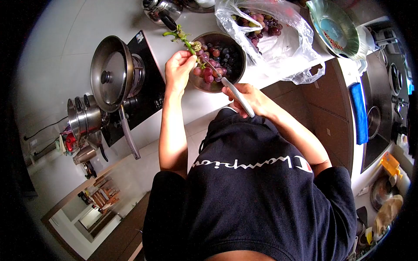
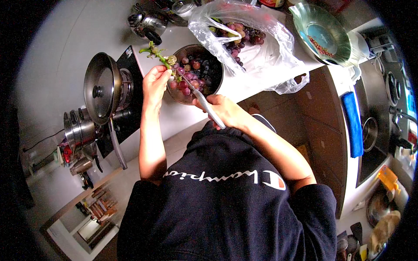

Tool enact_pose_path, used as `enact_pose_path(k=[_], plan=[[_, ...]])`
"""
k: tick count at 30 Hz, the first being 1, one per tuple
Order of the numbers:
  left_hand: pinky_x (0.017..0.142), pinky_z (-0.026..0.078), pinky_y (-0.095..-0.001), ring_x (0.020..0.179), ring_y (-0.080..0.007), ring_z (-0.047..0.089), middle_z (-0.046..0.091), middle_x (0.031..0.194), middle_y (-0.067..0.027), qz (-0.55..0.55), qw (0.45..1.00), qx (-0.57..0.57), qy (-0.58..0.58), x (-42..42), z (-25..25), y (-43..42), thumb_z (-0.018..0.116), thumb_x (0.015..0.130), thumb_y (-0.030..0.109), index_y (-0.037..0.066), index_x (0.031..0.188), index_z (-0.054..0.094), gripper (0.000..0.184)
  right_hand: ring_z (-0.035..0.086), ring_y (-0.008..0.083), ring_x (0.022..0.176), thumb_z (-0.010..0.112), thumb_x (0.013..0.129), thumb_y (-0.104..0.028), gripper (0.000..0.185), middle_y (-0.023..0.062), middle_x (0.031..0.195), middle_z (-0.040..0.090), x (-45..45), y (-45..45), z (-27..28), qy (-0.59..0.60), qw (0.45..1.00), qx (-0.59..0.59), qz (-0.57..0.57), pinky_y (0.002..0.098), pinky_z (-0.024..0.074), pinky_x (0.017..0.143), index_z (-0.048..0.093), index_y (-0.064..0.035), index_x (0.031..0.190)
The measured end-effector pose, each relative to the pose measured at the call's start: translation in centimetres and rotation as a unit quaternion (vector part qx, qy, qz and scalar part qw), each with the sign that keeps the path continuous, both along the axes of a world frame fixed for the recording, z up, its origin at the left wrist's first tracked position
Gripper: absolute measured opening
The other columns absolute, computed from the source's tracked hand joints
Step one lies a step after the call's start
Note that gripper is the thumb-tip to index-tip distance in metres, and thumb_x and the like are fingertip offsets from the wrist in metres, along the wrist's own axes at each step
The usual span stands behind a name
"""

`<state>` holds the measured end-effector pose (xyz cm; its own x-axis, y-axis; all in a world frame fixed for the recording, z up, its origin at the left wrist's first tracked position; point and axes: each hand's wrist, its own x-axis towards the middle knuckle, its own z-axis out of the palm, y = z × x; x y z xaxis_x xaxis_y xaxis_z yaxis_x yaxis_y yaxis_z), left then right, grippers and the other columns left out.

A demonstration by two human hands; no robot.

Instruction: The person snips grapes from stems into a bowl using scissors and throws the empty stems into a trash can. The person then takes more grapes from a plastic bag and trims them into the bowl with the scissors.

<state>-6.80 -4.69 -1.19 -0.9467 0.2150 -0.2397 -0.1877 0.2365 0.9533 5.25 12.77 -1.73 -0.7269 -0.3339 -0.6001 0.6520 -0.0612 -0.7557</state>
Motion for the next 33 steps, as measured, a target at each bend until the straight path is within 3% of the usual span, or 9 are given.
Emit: enact_pose_path(k=[4, 8, 12, 14, 15, 18, 28, 33], plan=[[0.040, 0.021, -0.0150, 0.047, 0.0022, 0.031, 0.051, 0.065, 0.0067, -0.006, 1.000, -0.015, 0.007, 0.1, 0.2, 0.1, 0.055, 0.082, 0.010, 0.004, 0.087, 0.056, 0.008, 0.044, 0.0076, 0.034, 0.050, 0.083, -0.044, 0.044, 0.0006, 0.048, 0.046, -0.1, 0.3, 0.3, -0.023, 0.999, -0.022, -0.005, 0.0199, 0.0354, 0.032, 0.049, 0.0000, 0.079], [0.040, 0.020, -0.0147, 0.046, 0.0019, 0.030, 0.048, 0.063, 0.0075, -0.009, 1.000, 0.012, -0.008, 0.0, 0.2, 0.0, 0.055, 0.082, 0.010, 0.004, 0.087, 0.056, 0.008, 0.047, 0.0096, 0.034, 0.056, 0.077, -0.050, 0.050, 0.0007, 0.047, 0.044, 0.3, 0.6, 0.2, -0.027, 0.996, -0.080, -0.035, 0.0206, 0.0374, 0.031, 0.050, -0.0007, 0.076], [0.040, 0.019, -0.0146, 0.046, 0.0020, 0.029, 0.047, 0.062, 0.0081, -0.014, 1.000, 0.015, -0.016, -0.1, 0.3, 0.1, 0.055, 0.082, 0.010, 0.005, 0.086, 0.056, 0.007, 0.044, 0.0096, 0.033, 0.053, 0.079, -0.051, 0.048, 0.0003, 0.047, 0.043, 0.5, 0.4, 0.0, -0.035, 0.992, -0.113, -0.036, 0.0211, 0.0355, 0.030, 0.049, -0.0031, 0.073], [0.040, 0.020, -0.0146, 0.046, 0.0020, 0.029, 0.047, 0.062, 0.0081, -0.014, 1.000, 0.016, -0.022, 0.0, 0.5, 0.3, 0.055, 0.082, 0.010, 0.005, 0.086, 0.056, 0.006, 0.041, 0.0093, 0.033, 0.048, 0.081, -0.052, 0.047, 0.0005, 0.048, 0.043, 0.4, 0.1, 0.0, -0.069, 0.962, -0.255, -0.067, 0.0208, 0.0331, 0.030, 0.047, -0.0060, 0.072], [0.040, 0.019, -0.0145, 0.045, 0.0020, 0.029, 0.048, 0.061, 0.0081, -0.015, 1.000, 0.015, -0.022, 0.0, 0.5, 0.4, 0.055, 0.082, 0.010, 0.005, 0.086, 0.055, 0.006, 0.035, 0.0072, 0.033, 0.038, 0.082, -0.059, 0.053, -0.0021, 0.047, 0.035, 0.4, 0.1, 0.4, -0.075, 0.939, -0.332, -0.043, 0.0187, 0.0315, 0.030, 0.044, -0.0072, 0.073], [0.040, 0.019, -0.0144, 0.045, 0.0020, 0.029, 0.048, 0.061, 0.0080, -0.016, 1.000, 0.007, -0.015, 0.0, 0.2, 0.4, 0.056, 0.082, 0.010, 0.005, 0.086, 0.056, 0.006, 0.035, 0.0055, 0.034, 0.037, 0.078, -0.065, 0.057, -0.0041, 0.049, 0.034, 0.1, 0.4, 0.3, -0.180, 0.876, -0.447, -0.035, 0.0171, 0.0322, 0.030, 0.045, -0.0078, 0.076], [0.041, 0.020, -0.0146, 0.046, 0.0020, 0.030, 0.047, 0.061, 0.0084, -0.017, 1.000, -0.014, -0.006, 0.1, 0.2, 0.3, 0.056, 0.081, 0.011, 0.006, 0.086, 0.055, 0.007, 0.039, 0.0047, 0.037, 0.041, 0.080, -0.059, 0.056, -0.0037, 0.053, 0.034, -0.2, 0.3, -0.5, -0.260, 0.731, -0.628, -0.064, 0.0153, 0.0355, 0.032, 0.045, -0.0037, 0.078], [0.041, 0.021, -0.0144, 0.047, 0.0019, 0.030, 0.048, 0.062, 0.0084, -0.017, 1.000, -0.003, -0.011, 0.2, 0.2, 0.3, 0.057, 0.081, 0.011, 0.006, 0.085, 0.055, 0.007, 0.036, 0.0034, 0.038, 0.045, 0.076, -0.062, 0.055, -0.0051, 0.053, 0.035, -0.4, 0.1, -1.0, -0.253, 0.727, -0.637, -0.043, 0.0136, 0.0335, 0.032, 0.045, -0.0072, 0.077]])
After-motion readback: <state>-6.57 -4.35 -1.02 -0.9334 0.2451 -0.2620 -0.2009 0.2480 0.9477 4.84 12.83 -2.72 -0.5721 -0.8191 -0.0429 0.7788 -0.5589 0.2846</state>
